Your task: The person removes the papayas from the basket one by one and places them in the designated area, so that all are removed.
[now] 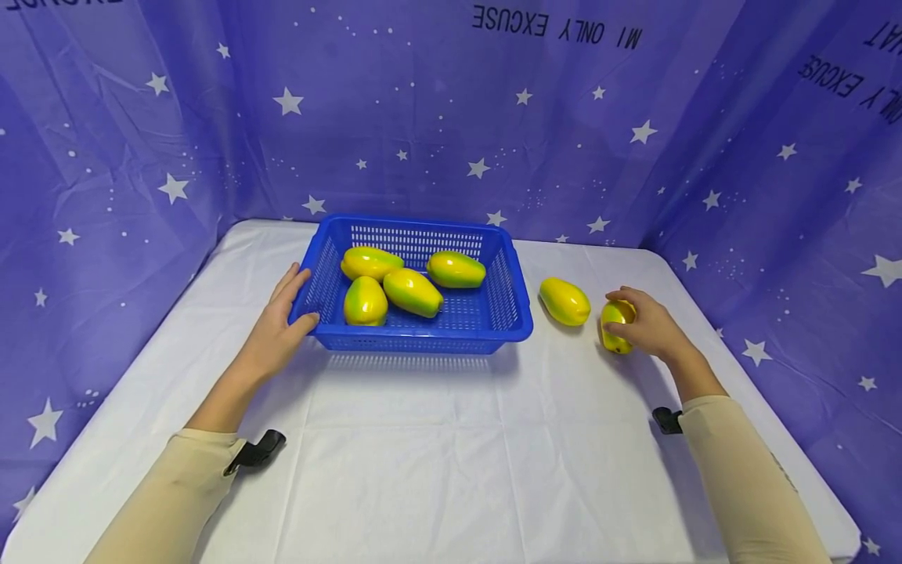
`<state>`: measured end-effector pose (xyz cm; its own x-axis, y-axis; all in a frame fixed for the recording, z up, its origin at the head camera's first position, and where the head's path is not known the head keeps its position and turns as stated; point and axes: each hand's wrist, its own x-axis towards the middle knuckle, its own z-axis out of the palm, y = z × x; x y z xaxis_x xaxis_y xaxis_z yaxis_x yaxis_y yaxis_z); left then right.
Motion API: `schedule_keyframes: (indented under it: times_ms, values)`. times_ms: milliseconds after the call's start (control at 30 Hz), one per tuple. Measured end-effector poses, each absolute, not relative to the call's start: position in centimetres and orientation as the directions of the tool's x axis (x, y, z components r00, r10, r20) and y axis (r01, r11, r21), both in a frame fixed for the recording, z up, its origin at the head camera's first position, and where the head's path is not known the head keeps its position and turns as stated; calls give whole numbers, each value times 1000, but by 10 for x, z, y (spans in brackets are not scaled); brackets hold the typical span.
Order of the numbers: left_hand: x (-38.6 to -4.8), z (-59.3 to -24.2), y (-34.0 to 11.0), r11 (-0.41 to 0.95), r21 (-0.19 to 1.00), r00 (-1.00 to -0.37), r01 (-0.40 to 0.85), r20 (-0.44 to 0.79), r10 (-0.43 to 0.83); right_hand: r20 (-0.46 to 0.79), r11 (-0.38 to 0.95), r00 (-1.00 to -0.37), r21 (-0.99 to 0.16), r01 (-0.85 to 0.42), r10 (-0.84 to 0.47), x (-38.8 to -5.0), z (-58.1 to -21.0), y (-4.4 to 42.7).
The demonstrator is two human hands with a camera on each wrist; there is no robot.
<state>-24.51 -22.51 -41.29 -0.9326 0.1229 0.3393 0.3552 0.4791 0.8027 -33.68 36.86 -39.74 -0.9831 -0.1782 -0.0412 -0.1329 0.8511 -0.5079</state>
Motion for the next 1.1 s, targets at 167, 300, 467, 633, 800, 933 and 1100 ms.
schedule_keyframes:
  times_ms: [167,300,467,633,800,933,1100]
  values:
    - [-245,-413,-225,482,800,-931,358,342,125,-25,868,-982,-472,-154,-187,-338,-394,367]
    - [-247,-413,-226,492,791,-929,363,349,124,12,872,-978,-450,-193,-210,-342,-387,364]
    - [-248,-415,-227,489,795,-930,360,346,121,30,871,-977,-449,-200,-209,-346,-372,354]
    - [-247,-416,-226,483,798,-930,362,346,124,68,859,-973,-460,-226,-220,-347,-358,342]
    - [-246,-415,-226,480,800,-931,360,344,125,109,851,-965,-454,-263,-240,-350,-350,329]
    - [-246,-414,-226,480,802,-933,355,338,125,128,846,-958,-449,-288,-258,-353,-343,314]
    - [-245,-412,-225,482,805,-936,345,331,118,147,831,-947,-455,-320,-285,-351,-331,293]
